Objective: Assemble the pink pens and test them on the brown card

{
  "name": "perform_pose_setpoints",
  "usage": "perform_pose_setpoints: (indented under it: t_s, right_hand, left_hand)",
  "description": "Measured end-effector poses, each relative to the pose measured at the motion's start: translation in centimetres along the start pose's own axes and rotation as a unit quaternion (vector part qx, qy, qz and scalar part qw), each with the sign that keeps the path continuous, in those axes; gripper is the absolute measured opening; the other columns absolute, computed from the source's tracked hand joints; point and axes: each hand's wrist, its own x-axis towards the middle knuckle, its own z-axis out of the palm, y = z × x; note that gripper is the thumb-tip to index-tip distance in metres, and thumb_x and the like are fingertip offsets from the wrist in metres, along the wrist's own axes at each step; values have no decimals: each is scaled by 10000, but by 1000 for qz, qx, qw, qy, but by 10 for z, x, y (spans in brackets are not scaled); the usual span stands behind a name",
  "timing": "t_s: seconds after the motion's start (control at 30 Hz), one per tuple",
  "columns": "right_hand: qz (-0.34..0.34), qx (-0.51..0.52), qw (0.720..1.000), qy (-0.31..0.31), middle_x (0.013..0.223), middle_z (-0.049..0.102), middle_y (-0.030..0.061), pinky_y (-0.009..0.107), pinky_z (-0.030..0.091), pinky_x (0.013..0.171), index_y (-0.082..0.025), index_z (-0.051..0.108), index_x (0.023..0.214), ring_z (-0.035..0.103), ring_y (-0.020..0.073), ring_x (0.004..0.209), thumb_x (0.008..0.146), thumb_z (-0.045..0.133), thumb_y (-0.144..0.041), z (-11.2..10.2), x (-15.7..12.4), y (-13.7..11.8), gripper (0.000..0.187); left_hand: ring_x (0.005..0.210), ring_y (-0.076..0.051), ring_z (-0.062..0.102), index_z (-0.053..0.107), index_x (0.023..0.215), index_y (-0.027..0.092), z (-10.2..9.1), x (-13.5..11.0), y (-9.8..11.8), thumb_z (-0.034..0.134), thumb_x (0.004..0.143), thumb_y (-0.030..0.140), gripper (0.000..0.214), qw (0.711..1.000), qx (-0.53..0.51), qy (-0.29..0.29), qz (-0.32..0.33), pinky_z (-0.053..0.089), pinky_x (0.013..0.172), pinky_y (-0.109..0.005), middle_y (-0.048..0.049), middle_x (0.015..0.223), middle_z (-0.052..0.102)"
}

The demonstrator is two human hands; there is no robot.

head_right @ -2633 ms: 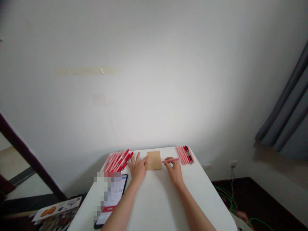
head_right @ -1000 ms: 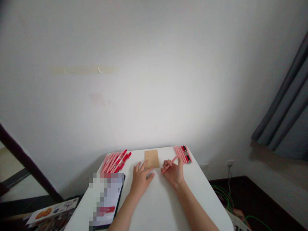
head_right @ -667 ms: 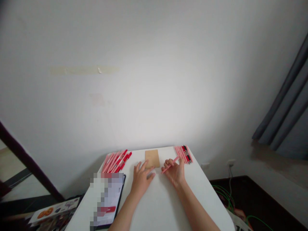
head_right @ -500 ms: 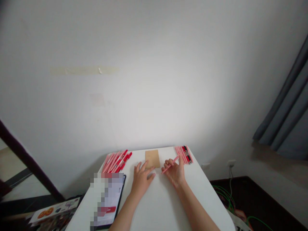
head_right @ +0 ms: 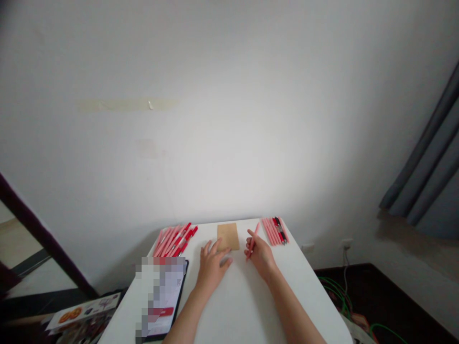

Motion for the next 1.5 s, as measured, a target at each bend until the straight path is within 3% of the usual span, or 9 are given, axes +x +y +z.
perform_pose_setpoints:
  t_s: [0.07,0.17,0.27,0.33,0.47,0.63,0.9,1.33,1.5]
  right_hand:
    - [-52,-102,993,21,638,520,-22,270,385,497,-218,617,968,440,127,517,729,606,-549,-4,1,2,409]
    - [-124,-284,951,11,611,512,-25,275,394,555,-194,635,942,453,136,551,771,546,-546,-8,0,2,401]
    - [-178,-384,905,-37,681,562,-32,289,421,682,-229,562,1170,519,148,658,799,532,-429,-9,-4,1,423]
    - [-183,-449,872,-63,678,571,-43,281,410,666,-263,535,1178,531,145,644,825,496,-370,-9,-9,0,371]
    - [-163,-549,815,-87,717,605,-31,262,371,618,-268,581,910,536,150,647,829,490,-313,-6,-15,-1,131]
    - [-159,-600,773,-128,849,624,17,265,396,696,-235,613,950,564,163,765,851,481,-312,-2,-16,-2,183]
    - [-180,-612,758,-134,909,619,44,272,421,767,-212,633,1026,560,171,839,861,492,-289,-5,-15,-11,230]
    - [-213,-605,760,-103,904,591,48,271,450,778,-212,702,950,571,157,843,860,514,-286,-27,-6,-18,222]
    - [-214,-641,733,-72,898,584,42,265,437,767,-253,722,987,564,165,852,845,549,-302,-24,-10,-20,229]
  left_hand:
    - [1329,-312,331,652,1106,373,0,1,0,585,800,354,314,1000,-6,10,3,207,1125,-577,15,1410,472]
    - [1302,-291,361,635,1140,346,-1,3,1,578,807,326,339,999,-21,28,3,254,1115,-551,3,1371,511]
    - [1267,-261,392,611,1177,312,-3,4,1,549,825,281,358,998,-42,53,10,309,1100,-505,-9,1320,553]
    - [1245,-237,409,585,1209,308,-5,5,2,519,842,255,376,995,-56,75,23,334,1091,-474,-12,1292,571]
    - [1225,-206,417,557,1234,336,-7,6,1,474,874,254,379,990,-72,111,53,345,1090,-442,-1,1255,590]
    - [1186,-232,433,684,1029,321,-4,8,-1,493,873,330,247,982,-98,144,68,381,1041,-488,-27,1162,620]
    - [1120,-234,482,713,910,287,1,12,-5,531,849,279,191,977,-116,176,41,413,1002,-486,-45,1111,621]
    - [1041,-216,529,713,887,266,7,17,-11,582,814,270,150,973,-140,184,4,424,959,-432,-46,1052,635]
    - [1042,-226,524,717,893,263,12,21,-12,604,795,273,149,974,-132,184,-22,405,967,-445,-52,1050,632]
